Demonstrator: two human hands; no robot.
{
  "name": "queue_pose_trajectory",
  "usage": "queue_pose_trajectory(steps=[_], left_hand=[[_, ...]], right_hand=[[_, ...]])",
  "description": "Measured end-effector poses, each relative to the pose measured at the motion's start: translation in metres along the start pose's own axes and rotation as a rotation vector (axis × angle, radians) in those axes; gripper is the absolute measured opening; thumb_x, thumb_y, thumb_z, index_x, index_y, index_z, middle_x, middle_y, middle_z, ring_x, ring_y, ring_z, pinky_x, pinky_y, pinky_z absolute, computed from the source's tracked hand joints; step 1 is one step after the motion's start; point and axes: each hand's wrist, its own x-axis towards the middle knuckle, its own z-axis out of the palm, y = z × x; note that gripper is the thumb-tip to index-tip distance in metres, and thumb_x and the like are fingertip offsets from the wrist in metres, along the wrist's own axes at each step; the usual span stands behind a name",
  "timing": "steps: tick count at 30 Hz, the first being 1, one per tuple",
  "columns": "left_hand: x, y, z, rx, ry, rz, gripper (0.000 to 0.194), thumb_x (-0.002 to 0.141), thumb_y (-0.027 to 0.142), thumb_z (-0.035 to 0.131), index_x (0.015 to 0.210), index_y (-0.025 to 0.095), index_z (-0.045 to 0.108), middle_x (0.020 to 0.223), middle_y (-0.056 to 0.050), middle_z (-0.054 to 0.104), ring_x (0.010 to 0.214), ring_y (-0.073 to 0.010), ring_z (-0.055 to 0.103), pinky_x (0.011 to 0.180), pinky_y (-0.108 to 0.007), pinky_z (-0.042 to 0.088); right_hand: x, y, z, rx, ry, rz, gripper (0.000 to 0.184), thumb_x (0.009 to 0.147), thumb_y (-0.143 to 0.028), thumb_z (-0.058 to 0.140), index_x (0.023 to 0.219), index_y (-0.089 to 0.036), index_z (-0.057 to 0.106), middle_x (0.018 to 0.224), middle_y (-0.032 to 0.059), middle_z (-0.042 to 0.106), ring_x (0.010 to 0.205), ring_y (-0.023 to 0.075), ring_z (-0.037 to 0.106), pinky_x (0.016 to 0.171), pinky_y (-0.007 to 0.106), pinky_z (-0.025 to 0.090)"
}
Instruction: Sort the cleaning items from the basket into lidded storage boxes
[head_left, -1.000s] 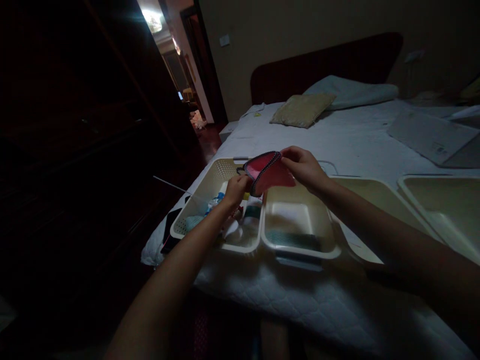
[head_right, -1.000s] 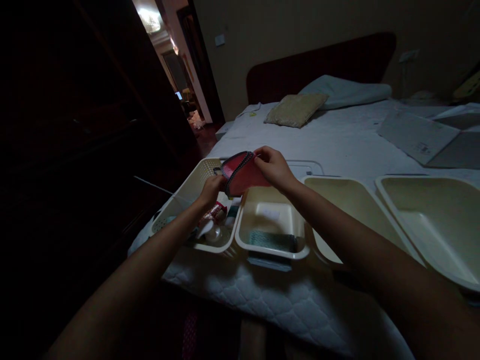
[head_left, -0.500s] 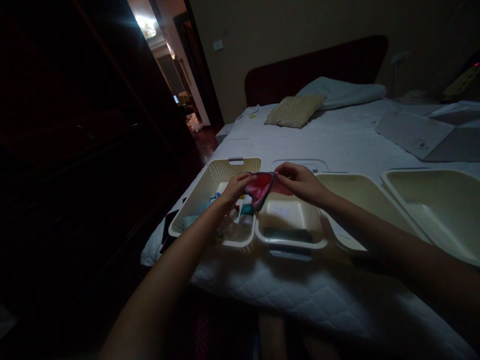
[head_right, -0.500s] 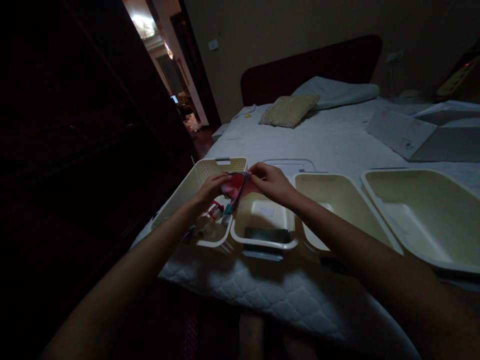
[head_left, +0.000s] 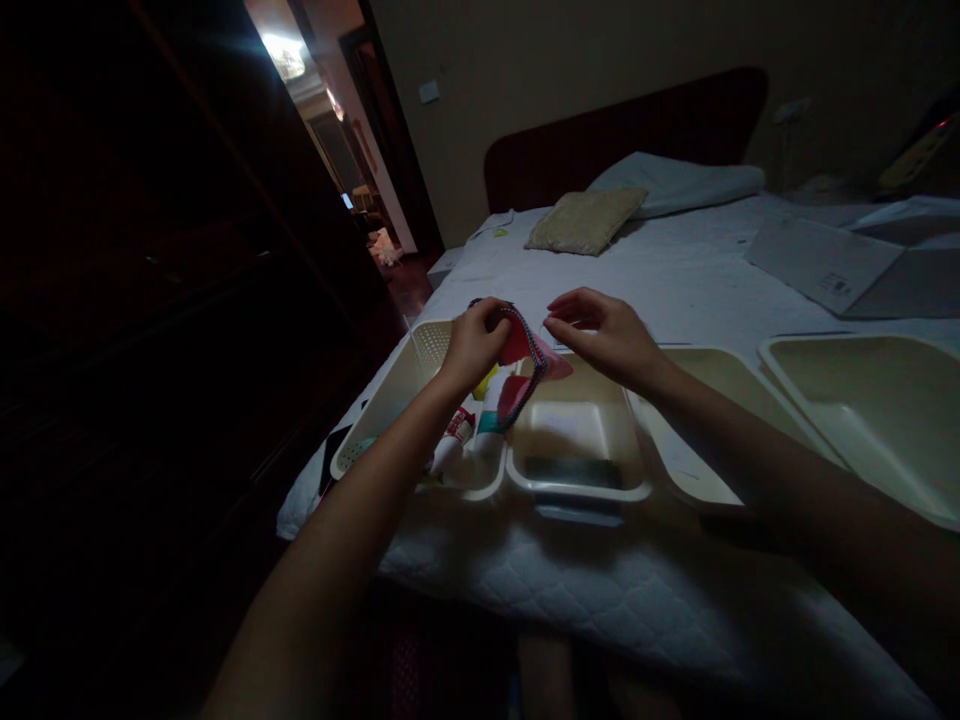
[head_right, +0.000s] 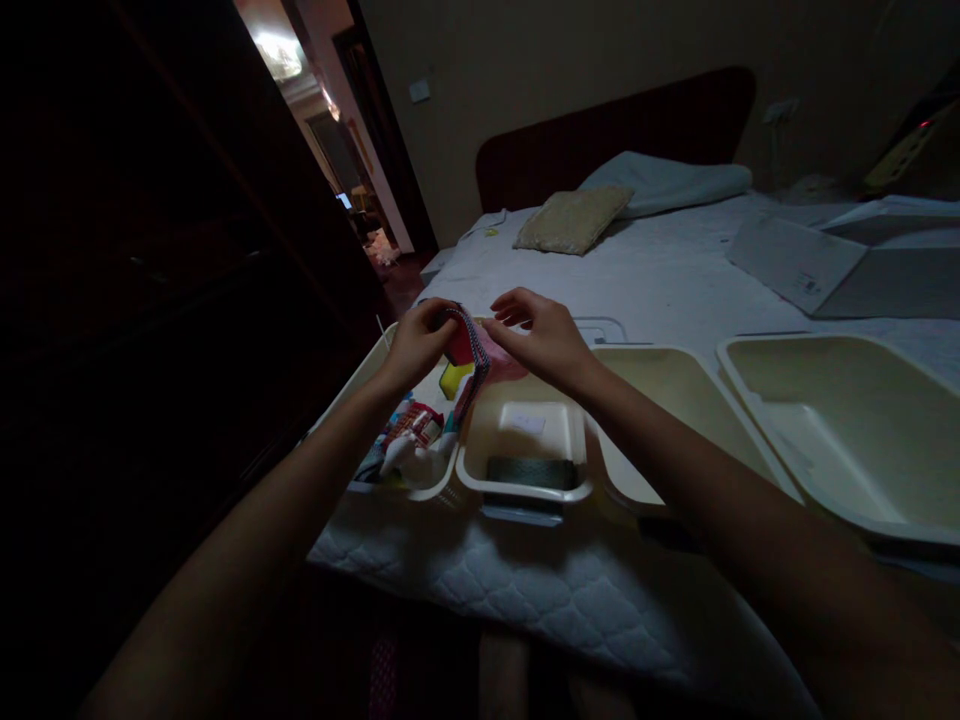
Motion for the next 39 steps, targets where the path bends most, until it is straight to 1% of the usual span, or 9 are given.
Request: queue_pose_trajectory(steps=[2, 5, 13, 18, 23, 28, 31, 35, 39], left_hand=[[0.002, 0.011, 0.001, 0.083, 0.001, 0.074, 0.017, 0.072, 0.006, 0.053, 0.08, 0.015, 0.066, 0.081, -0.002, 0.069, 0.079, -0.015, 0.061, 0.078, -0.027, 0.047], [0.0, 0.026, 0.003, 0.1, -0.044, 0.14, 0.019, 0.072, 0.004, 0.052, 0.078, 0.015, 0.066, 0.08, -0.002, 0.07, 0.078, -0.0144, 0.062, 0.077, -0.026, 0.047], [-0.002, 0.033, 0.008, -0.2, -0.172, 0.093, 0.009, 0.077, 0.01, 0.054, 0.076, 0.014, 0.062, 0.075, -0.001, 0.066, 0.074, -0.0128, 0.061, 0.072, -0.023, 0.047], [-0.003, 0.04, 0.008, -0.306, -0.179, 0.084, 0.008, 0.083, 0.02, 0.059, 0.078, 0.015, 0.061, 0.078, -0.001, 0.064, 0.08, -0.0144, 0.06, 0.076, -0.024, 0.045], [-0.003, 0.046, 0.008, -0.294, -0.157, 0.059, 0.011, 0.08, 0.025, 0.064, 0.077, 0.015, 0.061, 0.075, -0.001, 0.062, 0.078, -0.0156, 0.059, 0.073, -0.025, 0.044], [-0.007, 0.029, 0.002, -0.107, -0.219, 0.12, 0.006, 0.071, 0.015, 0.067, 0.073, 0.014, 0.061, 0.069, 0.001, 0.06, 0.071, -0.014, 0.054, 0.069, -0.024, 0.042], [-0.007, 0.019, -0.004, -0.022, -0.146, 0.159, 0.004, 0.076, 0.013, 0.059, 0.073, 0.015, 0.061, 0.068, 0.002, 0.057, 0.068, -0.0126, 0.05, 0.067, -0.024, 0.039], [-0.005, 0.019, -0.007, 0.017, -0.033, 0.177, 0.005, 0.077, 0.014, 0.057, 0.075, 0.017, 0.06, 0.068, 0.002, 0.056, 0.065, -0.0119, 0.048, 0.063, -0.023, 0.036], [-0.006, 0.025, -0.007, 0.061, -0.075, 0.218, 0.005, 0.08, 0.02, 0.059, 0.078, 0.017, 0.063, 0.069, 0.001, 0.06, 0.066, -0.0131, 0.051, 0.064, -0.023, 0.036]], right_hand=[[-0.001, -0.007, 0.0, -0.091, 0.006, -0.087, 0.025, 0.076, -0.035, 0.07, 0.09, -0.015, 0.066, 0.09, 0.0081, 0.07, 0.083, 0.0197, 0.065, 0.079, 0.036, 0.052], [-0.003, -0.011, -0.001, -0.221, -0.028, -0.171, 0.022, 0.074, -0.031, 0.072, 0.089, -0.015, 0.068, 0.091, 0.008, 0.07, 0.084, 0.0206, 0.065, 0.079, 0.036, 0.051], [-0.003, -0.011, -0.014, -0.464, 0.061, -0.17, 0.016, 0.08, -0.015, 0.056, 0.088, -0.014, 0.07, 0.085, 0.0096, 0.069, 0.08, 0.0221, 0.064, 0.077, 0.035, 0.048], [0.0, -0.02, -0.019, -0.424, 0.143, -0.267, 0.021, 0.08, -0.021, 0.063, 0.1, -0.02, 0.068, 0.102, 0.0093, 0.068, 0.092, 0.0246, 0.062, 0.084, 0.038, 0.047], [0.003, -0.028, -0.017, -0.344, 0.176, -0.198, 0.009, 0.083, -0.022, 0.06, 0.082, -0.02, 0.068, 0.086, 0.007, 0.069, 0.084, 0.0233, 0.063, 0.083, 0.038, 0.048], [0.005, -0.027, -0.027, -0.219, 0.242, -0.145, 0.012, 0.082, -0.026, 0.061, 0.081, -0.019, 0.071, 0.081, 0.0053, 0.07, 0.078, 0.0212, 0.066, 0.08, 0.038, 0.051], [0.006, -0.022, -0.033, -0.225, 0.275, -0.129, 0.012, 0.08, -0.027, 0.063, 0.079, -0.018, 0.071, 0.08, 0.0057, 0.071, 0.077, 0.0216, 0.067, 0.08, 0.039, 0.052], [0.006, -0.016, -0.03, -0.188, 0.236, -0.052, 0.014, 0.079, -0.027, 0.063, 0.077, -0.015, 0.07, 0.075, 0.0063, 0.069, 0.072, 0.0205, 0.066, 0.074, 0.037, 0.052], [0.004, -0.014, -0.021, -0.124, 0.121, -0.055, 0.015, 0.077, -0.025, 0.064, 0.086, -0.015, 0.069, 0.082, 0.0056, 0.07, 0.077, 0.0195, 0.066, 0.076, 0.036, 0.052]])
